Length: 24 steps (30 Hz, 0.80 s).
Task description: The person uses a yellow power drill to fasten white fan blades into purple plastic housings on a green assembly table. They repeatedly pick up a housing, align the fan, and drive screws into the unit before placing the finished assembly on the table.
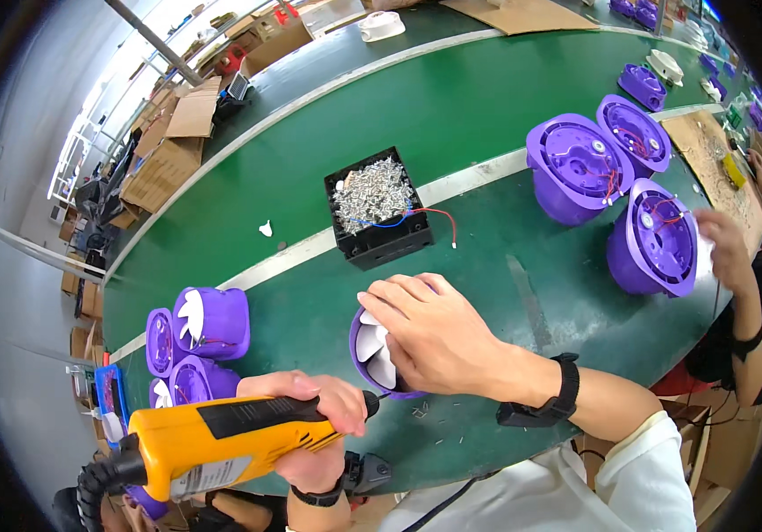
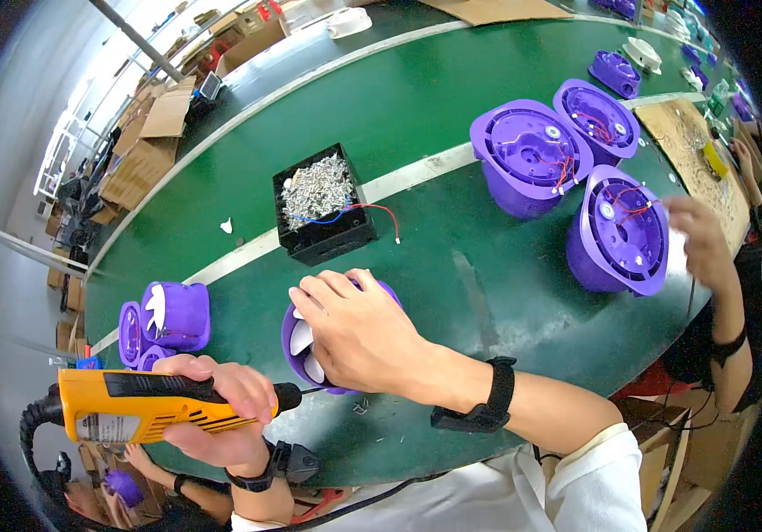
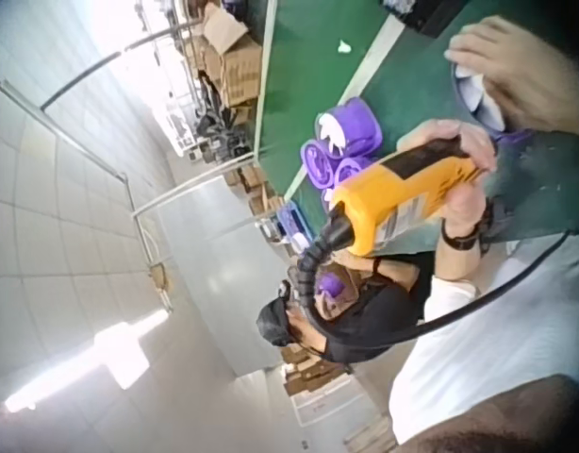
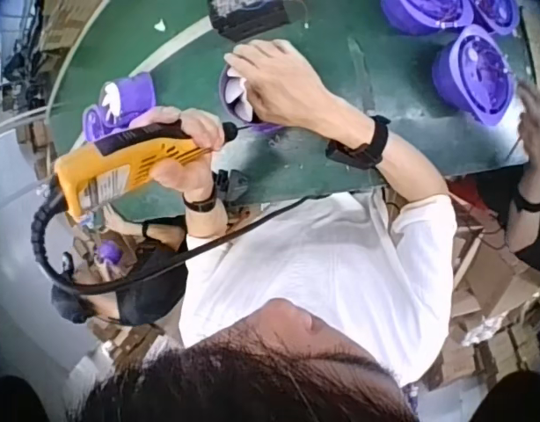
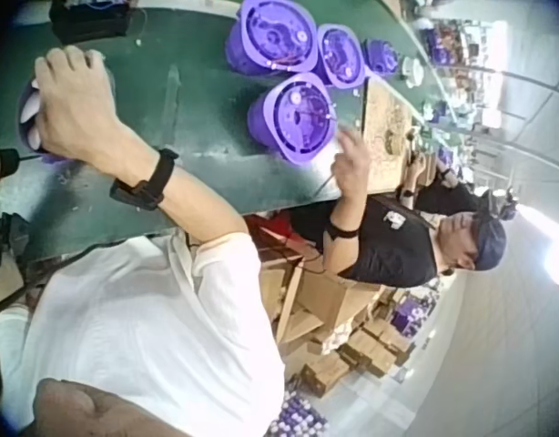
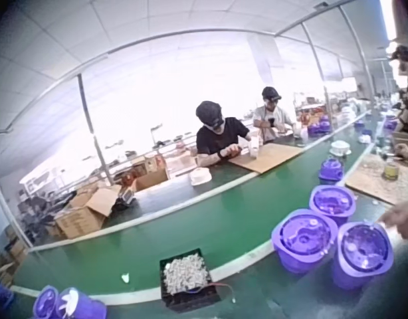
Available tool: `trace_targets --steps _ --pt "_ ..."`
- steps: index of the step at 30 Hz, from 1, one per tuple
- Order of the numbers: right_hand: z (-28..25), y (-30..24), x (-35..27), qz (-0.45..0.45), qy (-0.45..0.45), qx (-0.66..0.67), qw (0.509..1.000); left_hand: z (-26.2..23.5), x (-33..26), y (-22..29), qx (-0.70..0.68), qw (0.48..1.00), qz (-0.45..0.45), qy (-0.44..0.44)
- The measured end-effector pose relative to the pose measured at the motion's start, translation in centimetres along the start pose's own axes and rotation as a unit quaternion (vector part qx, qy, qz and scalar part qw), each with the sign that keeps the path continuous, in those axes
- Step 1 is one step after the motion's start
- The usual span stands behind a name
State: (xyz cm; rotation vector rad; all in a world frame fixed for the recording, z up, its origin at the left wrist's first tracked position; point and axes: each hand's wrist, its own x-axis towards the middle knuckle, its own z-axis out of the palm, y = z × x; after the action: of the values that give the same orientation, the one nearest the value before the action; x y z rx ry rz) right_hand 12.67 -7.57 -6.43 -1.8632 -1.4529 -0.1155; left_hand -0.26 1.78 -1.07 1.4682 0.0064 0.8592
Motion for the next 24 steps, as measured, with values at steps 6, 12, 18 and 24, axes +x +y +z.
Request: trace_targets --steps 6,12,18,24 --pt "0.4 0.2 0.1 -0.015 0.026 -0.019 0.999 0.2 0.2 -0.1 0.001 0.999 -0.009 -0.040" --pt "0.1 -0.1 0.1 -0.019 0.035 -0.033 0.999 0.2 0.3 0.6 -0.060 0.997 -0.046 -0.022" --pt "-0.7 -0.8 -0.3 0.050 0.004 -0.078 0.996 -0.7 0.6 1.4 -0.008 0.999 0.017 0.041" --pt "-4.1 0.4 -0.6 -0.044 -0.087 -0.076 0.992 -1.7 -0.2 1.0 0.010 0.999 0.037 0.027"
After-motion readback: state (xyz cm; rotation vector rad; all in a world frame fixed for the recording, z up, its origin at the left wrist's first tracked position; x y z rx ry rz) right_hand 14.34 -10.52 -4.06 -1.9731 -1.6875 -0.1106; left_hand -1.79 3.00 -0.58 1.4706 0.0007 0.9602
